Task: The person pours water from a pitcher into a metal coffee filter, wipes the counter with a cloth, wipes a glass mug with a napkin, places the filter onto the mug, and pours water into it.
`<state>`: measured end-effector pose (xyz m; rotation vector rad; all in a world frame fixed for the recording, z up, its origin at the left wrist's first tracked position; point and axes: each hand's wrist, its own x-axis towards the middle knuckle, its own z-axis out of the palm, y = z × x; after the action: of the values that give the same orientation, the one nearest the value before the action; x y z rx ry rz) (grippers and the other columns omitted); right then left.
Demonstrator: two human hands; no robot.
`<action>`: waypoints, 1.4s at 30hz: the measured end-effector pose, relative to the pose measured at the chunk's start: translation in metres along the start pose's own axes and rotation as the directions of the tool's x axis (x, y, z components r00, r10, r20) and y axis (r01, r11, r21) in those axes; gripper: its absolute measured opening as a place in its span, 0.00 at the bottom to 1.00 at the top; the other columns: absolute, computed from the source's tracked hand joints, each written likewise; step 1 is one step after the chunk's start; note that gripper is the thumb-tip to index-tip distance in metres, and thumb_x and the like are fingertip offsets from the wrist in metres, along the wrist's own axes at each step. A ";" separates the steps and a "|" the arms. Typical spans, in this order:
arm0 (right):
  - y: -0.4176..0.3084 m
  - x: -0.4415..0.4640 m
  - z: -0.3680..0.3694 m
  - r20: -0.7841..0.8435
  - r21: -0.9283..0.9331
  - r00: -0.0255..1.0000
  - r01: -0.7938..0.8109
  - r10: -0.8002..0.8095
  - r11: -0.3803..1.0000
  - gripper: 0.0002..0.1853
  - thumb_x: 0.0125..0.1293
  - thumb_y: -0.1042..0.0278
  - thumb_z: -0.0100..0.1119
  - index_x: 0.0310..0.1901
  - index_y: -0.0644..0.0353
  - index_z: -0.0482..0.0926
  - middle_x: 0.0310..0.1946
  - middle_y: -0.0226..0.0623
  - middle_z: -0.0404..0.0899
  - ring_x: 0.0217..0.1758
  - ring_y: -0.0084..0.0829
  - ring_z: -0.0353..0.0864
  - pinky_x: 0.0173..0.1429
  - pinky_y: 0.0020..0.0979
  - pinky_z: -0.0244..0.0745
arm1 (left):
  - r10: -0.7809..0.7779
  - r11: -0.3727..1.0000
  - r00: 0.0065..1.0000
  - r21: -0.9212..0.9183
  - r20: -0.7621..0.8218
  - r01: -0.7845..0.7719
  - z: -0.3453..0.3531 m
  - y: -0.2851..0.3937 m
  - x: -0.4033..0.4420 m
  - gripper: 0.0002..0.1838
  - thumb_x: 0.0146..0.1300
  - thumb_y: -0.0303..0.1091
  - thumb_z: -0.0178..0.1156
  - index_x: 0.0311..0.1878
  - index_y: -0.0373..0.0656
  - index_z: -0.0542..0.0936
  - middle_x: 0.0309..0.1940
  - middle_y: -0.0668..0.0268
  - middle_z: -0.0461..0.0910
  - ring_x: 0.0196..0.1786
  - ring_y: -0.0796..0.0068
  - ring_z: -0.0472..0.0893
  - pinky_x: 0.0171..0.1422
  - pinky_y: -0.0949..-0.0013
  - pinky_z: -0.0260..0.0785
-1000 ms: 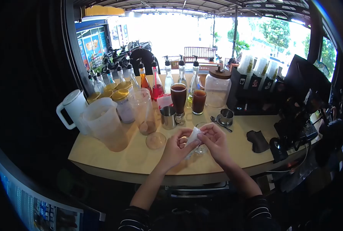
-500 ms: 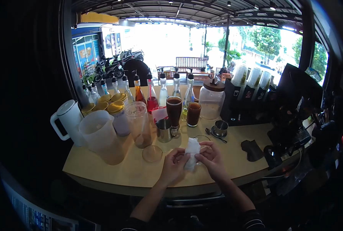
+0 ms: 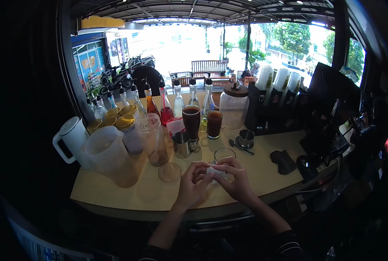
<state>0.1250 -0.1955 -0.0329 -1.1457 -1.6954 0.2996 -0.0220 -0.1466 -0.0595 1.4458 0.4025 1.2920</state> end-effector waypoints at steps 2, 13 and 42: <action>-0.002 0.000 -0.002 0.000 0.008 1.000 -0.006 0.006 1.000 0.13 0.53 0.74 0.65 0.43 0.61 0.81 0.40 0.37 0.75 0.44 0.32 0.78 0.46 0.30 0.74 | -0.024 0.999 1.000 0.030 0.008 0.024 -0.001 0.006 -0.001 0.15 0.61 0.25 0.59 0.50 0.37 0.68 0.31 0.66 0.78 0.37 0.81 0.79 0.42 0.81 0.72; 0.067 0.071 -0.060 -0.292 0.376 0.910 -0.174 0.294 0.910 0.05 0.57 0.77 0.59 0.36 0.64 0.79 0.35 0.32 0.79 0.40 0.20 0.77 0.45 0.24 0.73 | 0.277 0.876 0.921 0.465 -0.275 -0.125 -0.002 -0.035 0.010 0.34 0.47 0.33 0.72 0.55 0.38 0.64 0.45 0.62 0.72 0.49 0.72 0.73 0.54 0.67 0.67; 0.115 0.028 -0.089 0.500 -0.418 0.848 0.415 -0.177 0.809 0.35 0.55 0.79 0.48 0.67 0.49 0.58 0.45 0.40 0.80 0.49 0.40 0.79 0.62 0.40 0.68 | 0.242 0.565 0.964 0.792 0.108 -0.230 0.029 -0.061 0.040 0.31 0.36 0.49 0.76 0.39 0.38 0.77 0.27 0.66 0.75 0.24 0.74 0.76 0.30 0.72 0.72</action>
<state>0.2613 -0.1412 -0.0526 -1.2097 -2.4350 -0.1292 0.0408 -0.1074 -0.0866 2.3258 0.9141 1.3986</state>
